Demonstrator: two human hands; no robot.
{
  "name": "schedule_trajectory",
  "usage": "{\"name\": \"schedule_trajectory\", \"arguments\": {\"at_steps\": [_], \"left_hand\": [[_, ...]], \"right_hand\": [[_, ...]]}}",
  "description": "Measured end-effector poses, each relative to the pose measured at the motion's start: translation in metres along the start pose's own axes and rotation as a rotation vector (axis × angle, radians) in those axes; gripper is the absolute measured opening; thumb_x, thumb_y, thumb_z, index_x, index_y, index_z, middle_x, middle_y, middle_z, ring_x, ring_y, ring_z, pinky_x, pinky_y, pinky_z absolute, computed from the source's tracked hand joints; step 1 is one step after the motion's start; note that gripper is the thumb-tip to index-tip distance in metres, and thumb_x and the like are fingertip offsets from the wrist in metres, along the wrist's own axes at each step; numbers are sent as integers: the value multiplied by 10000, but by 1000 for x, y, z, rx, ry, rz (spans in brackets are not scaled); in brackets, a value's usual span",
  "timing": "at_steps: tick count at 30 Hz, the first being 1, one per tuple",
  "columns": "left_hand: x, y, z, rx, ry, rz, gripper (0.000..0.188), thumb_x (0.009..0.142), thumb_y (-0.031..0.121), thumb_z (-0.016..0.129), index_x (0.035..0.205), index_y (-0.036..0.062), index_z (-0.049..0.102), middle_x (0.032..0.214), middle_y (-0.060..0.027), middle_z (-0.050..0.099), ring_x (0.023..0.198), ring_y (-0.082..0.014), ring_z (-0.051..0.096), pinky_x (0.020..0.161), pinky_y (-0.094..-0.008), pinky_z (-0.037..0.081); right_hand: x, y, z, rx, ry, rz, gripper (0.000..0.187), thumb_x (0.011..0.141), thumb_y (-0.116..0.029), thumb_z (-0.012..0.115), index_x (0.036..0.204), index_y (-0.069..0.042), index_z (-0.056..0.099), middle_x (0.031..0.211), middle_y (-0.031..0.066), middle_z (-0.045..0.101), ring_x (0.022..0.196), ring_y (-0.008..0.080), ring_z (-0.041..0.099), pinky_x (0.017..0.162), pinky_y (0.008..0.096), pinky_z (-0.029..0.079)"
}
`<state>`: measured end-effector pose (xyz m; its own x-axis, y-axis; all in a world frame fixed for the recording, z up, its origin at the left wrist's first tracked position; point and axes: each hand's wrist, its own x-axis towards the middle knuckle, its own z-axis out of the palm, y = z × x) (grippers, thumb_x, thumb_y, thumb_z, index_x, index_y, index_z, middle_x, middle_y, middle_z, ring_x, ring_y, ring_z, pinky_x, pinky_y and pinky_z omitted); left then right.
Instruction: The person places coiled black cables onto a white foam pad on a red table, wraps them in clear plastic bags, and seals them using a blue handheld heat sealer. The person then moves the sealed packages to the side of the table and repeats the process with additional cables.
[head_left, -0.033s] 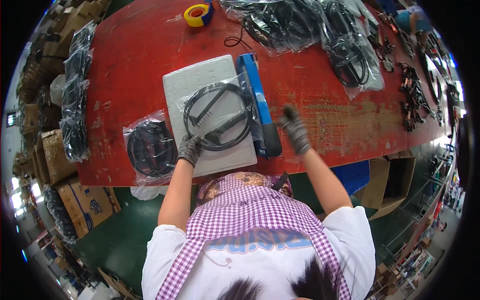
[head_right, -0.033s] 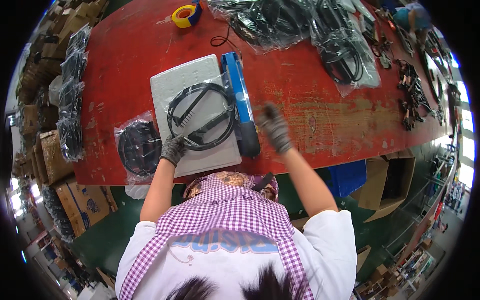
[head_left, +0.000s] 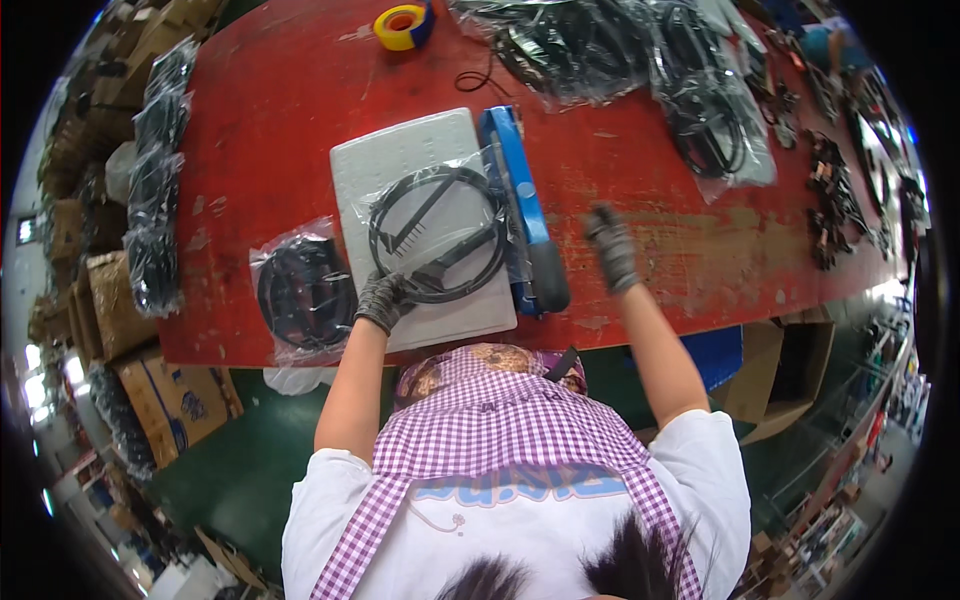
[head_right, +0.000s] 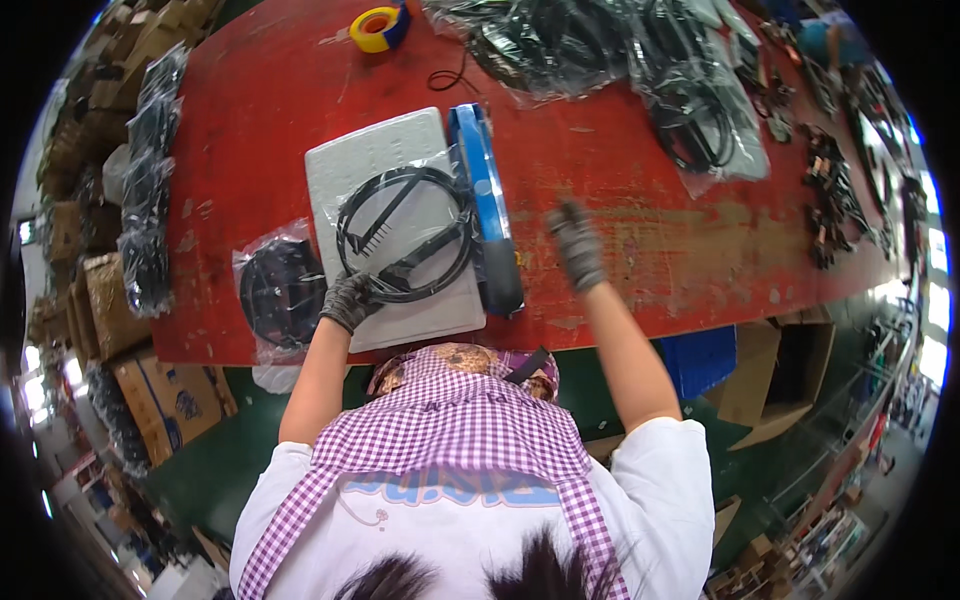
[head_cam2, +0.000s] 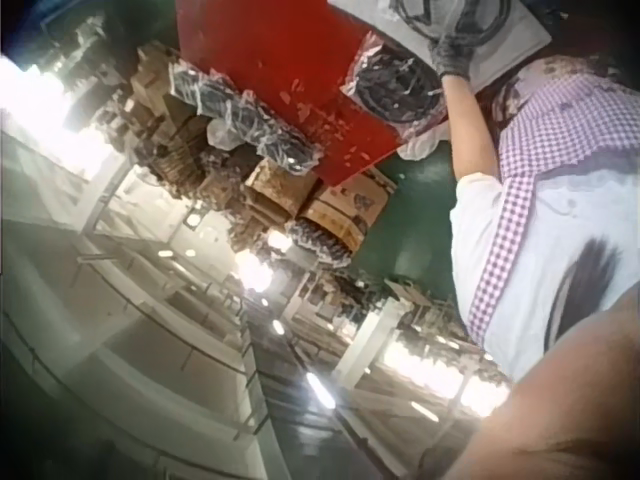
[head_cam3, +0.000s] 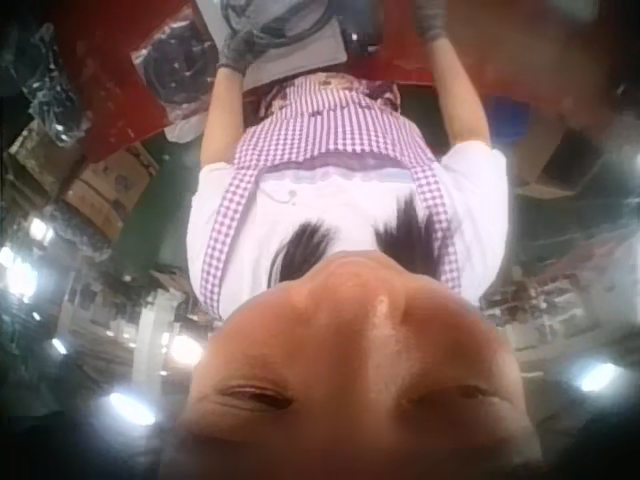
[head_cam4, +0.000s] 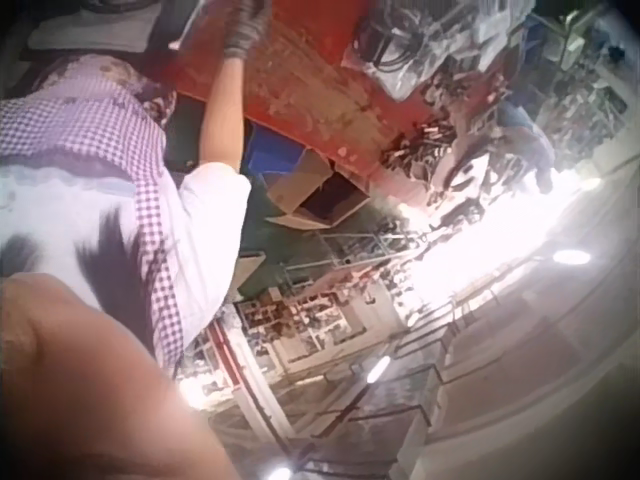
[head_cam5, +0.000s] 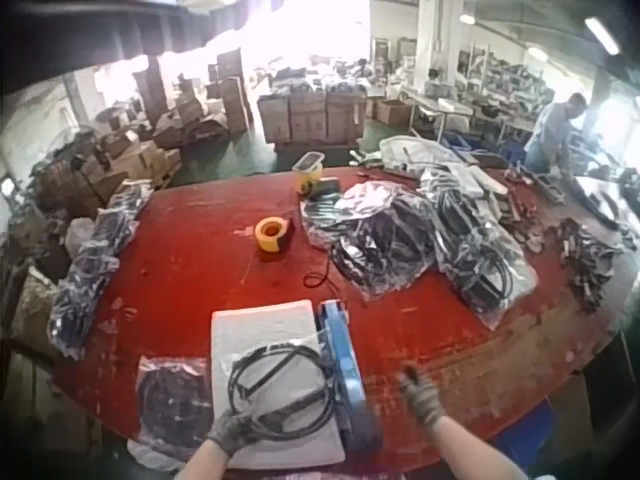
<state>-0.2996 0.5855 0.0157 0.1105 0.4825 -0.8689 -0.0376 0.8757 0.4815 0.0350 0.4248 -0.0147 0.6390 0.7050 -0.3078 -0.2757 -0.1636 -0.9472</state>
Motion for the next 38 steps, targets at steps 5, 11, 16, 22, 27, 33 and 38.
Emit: {"name": "schedule_trajectory", "arguments": {"at_steps": [5, 11, 16, 22, 27, 33, 38], "left_hand": [[-2, -22, -25, 8, -174, 97, 308, 733, 15, 582, 1021, 73, 491, 825, -34, 579, 682, -153, 574, 593, -305, 512], [-16, -42, -45, -134, -228, 130, 400, 684, -53, 605, 1051, 51, 486, 884, -91, 600, 816, -228, 599, 688, -349, 510], [-48, 3, -32, -263, -174, 202, 348, 695, -73, 573, 1013, 51, 510, 929, -110, 589, 854, -215, 588, 755, -319, 490], [-43, -1, -151, -547, -18, 483, 260, 712, -71, 546, 967, -22, 531, 949, -113, 590, 845, -218, 584, 766, -328, 489], [-29, -6, -210, -769, 139, 488, 184, 718, -91, 517, 887, -34, 560, 884, -128, 603, 803, -239, 588, 740, -344, 497], [58, -55, -241, -923, 350, 224, 154, 722, -83, 526, 863, -26, 554, 786, -127, 573, 715, -251, 562, 774, -357, 491], [48, -63, -237, -692, 282, 213, 178, 783, 8, 541, 959, 1, 558, 894, -120, 580, 840, -252, 561, 769, -373, 489]], "right_hand": [[153, 39, -209, -1790, 262, 358, 328, 832, -284, 396, 958, -51, 589, 948, 118, 608, 790, 264, 601, 641, 373, 482], [227, 60, -352, -699, 934, 631, 802, 572, -596, 635, 993, 82, 552, 979, 141, 590, 830, 252, 563, 748, 340, 460], [251, 77, -377, 30, 792, 693, 250, 761, -406, 594, 633, -219, 489, 540, -52, 424, 443, 102, 335, 432, 251, 334], [237, 53, -379, 369, 621, 585, 163, 785, -263, 590, 679, -182, 497, 519, -44, 401, 386, 65, 324, 330, 176, 264], [204, -17, -283, 176, 558, 263, 159, 799, -255, 562, 701, -144, 504, 511, -46, 406, 383, 60, 331, 336, 174, 267], [182, -153, -209, 55, 449, -52, 182, 790, -288, 570, 711, -126, 544, 545, -52, 441, 421, 51, 364, 356, 193, 279], [141, -245, -118, 107, 224, -38, 115, 785, -228, 583, 787, -114, 568, 525, -23, 434, 396, 68, 355, 325, 190, 254]]}}
